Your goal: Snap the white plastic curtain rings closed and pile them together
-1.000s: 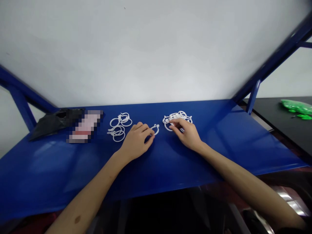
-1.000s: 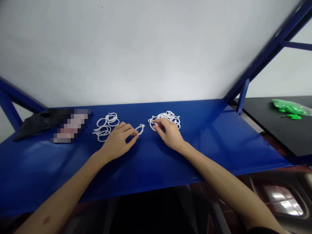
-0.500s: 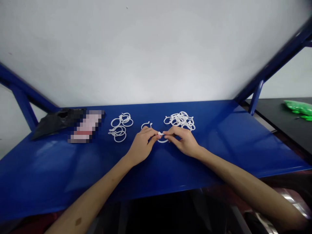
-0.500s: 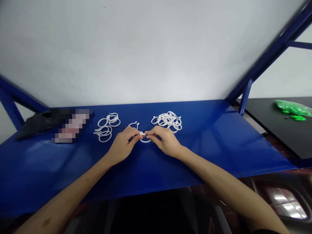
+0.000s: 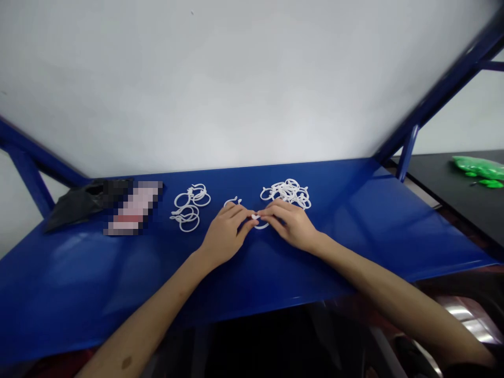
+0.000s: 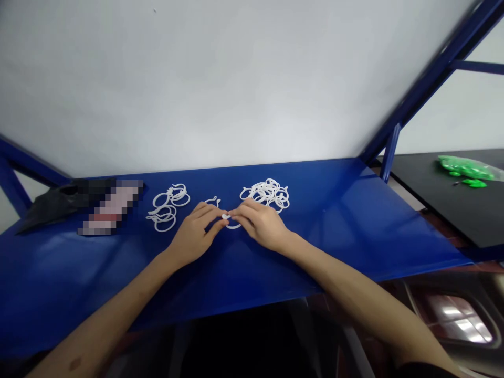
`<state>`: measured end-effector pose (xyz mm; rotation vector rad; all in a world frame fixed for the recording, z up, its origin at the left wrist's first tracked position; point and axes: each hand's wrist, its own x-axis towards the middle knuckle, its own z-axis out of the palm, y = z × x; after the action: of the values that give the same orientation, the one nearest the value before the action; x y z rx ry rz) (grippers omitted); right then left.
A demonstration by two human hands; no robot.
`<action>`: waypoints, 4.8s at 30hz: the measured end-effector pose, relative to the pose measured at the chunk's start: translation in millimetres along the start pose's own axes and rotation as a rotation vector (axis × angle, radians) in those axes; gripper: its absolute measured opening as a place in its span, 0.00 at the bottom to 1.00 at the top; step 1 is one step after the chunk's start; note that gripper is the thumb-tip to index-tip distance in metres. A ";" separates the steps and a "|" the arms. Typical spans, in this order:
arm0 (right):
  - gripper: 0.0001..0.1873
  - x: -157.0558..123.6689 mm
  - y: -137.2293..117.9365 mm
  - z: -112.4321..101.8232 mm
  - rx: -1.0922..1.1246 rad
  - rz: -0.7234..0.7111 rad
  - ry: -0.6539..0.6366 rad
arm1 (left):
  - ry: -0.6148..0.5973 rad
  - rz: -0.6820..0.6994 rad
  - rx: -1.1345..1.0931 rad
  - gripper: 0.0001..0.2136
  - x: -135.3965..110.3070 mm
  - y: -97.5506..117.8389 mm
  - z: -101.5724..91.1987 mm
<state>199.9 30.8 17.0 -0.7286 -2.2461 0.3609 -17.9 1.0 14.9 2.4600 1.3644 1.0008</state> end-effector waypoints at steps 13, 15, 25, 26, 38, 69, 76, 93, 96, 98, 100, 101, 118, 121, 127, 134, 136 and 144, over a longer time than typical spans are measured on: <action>0.13 4.3 40.7 -53.5 -0.654 0.538 0.013 | -0.089 -0.131 0.272 0.04 -3.2 -40.5 -6.1; 0.12 3.4 40.2 -52.0 -0.683 0.531 -0.011 | -0.082 -0.123 0.261 0.05 -2.3 -37.0 -6.8; 0.13 5.9 24.2 -45.8 -0.583 0.366 0.106 | 0.046 -0.068 0.231 0.05 1.7 -24.7 -12.3; 0.12 6.3 20.9 -43.4 -0.527 0.326 0.107 | 0.062 -0.047 0.224 0.05 1.8 -23.1 -12.6; 0.12 0.9 -11.5 4.3 0.380 0.325 -0.078 | 0.155 0.309 0.339 0.04 -5.8 8.8 6.2; 0.14 -8.7 -9.4 -0.5 -0.179 -0.158 -0.157 | -0.124 -0.125 -0.283 0.07 -3.7 5.6 -0.3; 0.14 -10.5 -11.1 0.5 -0.328 -0.283 -0.167 | -0.111 -0.050 -0.266 0.09 -5.9 6.1 4.0; 0.15 5.3 6.2 -20.5 -0.577 0.053 -0.003 | 0.014 -0.125 0.151 0.10 5.0 -24.9 -11.1; 0.14 5.9 22.3 -42.8 -0.697 0.372 0.076 | 0.093 -0.242 0.445 0.14 3.1 -49.2 -20.2; 0.14 5.7 31.7 -54.1 -0.718 0.525 0.074 | 0.076 -0.323 0.601 0.17 -1.1 -62.7 -25.4; 0.13 5.6 37.2 -59.3 -0.714 0.614 0.042 | 0.018 -0.353 0.693 0.16 -5.8 -71.7 -29.1; 0.13 5.6 38.6 -59.7 -0.713 0.639 0.020 | -0.009 -0.349 0.717 0.15 -7.9 -74.6 -30.3; 0.13 5.6 25.8 -49.1 -0.594 0.343 0.146 | 0.150 -0.083 0.357 0.07 2.2 -35.1 -22.8; 0.13 4.6 12.5 -33.2 -0.280 0.243 0.052 | 0.170 0.122 0.238 0.05 0.9 -21.0 -17.1; 0.13 0.7 -10.0 -0.7 0.239 0.314 -0.067 | 0.055 0.340 0.191 0.06 -5.8 -8.7 -2.1; 0.07 -1.0 -3.0 1.0 0.289 0.300 0.022 | 0.072 0.298 0.152 0.05 -5.3 -3.0 1.1; 0.07 -1.1 -3.6 -1.1 0.243 0.270 0.031 | 0.190 0.196 0.126 0.05 -4.4 0.9 0.2; 0.08 -1.5 -4.9 -3.6 0.176 0.087 -0.008 | 0.017 -0.176 -0.264 0.07 -1.1 7.7 2.4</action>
<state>201.4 26.1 20.9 -0.7336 -2.1611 0.5970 -11.5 -3.9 15.9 2.1075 1.3311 1.0845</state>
